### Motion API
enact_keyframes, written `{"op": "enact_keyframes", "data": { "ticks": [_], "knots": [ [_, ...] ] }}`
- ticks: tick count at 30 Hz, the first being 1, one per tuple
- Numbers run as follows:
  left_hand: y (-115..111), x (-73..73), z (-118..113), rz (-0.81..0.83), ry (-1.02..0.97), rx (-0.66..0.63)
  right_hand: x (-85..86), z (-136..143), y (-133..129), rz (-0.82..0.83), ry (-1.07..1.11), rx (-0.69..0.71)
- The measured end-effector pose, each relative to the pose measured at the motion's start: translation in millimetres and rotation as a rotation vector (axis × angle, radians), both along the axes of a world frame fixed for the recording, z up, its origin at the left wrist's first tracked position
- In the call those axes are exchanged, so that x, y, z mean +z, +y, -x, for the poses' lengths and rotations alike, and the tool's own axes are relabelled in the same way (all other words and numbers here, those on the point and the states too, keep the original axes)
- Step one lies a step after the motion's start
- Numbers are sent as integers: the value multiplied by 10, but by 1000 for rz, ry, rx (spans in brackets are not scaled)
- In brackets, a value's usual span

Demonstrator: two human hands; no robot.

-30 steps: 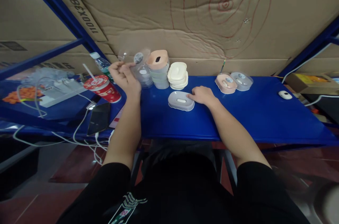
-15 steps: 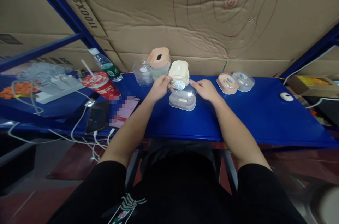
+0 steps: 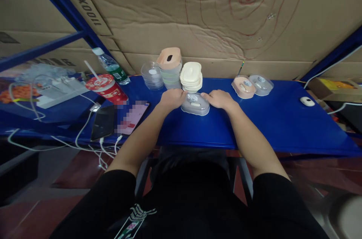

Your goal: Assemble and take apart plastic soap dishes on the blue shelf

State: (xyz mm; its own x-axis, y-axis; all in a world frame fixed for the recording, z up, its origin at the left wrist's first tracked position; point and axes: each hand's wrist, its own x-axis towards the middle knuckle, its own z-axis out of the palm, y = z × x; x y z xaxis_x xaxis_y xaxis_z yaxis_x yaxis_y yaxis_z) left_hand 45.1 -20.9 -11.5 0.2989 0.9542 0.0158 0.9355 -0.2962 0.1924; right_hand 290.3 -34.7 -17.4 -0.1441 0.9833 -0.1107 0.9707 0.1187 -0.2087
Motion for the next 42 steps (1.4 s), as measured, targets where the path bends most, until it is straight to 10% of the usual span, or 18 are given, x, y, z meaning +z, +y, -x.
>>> {"op": "enact_keyframes", "data": {
  "ticks": [9,15,26,42],
  "knots": [
    [1,24,-10,20,-31,21,42,23,-53,-232,75,-34],
    [92,-92,-8,101,-219,-26,109,-9,-77,-279,444,370],
    [111,-132,-13,35,-269,-60,208,-543,-13,-503,-97,-317],
    [295,-273,10,-232,-493,-77,-82,-31,55,-609,222,-12]
  ]
}}
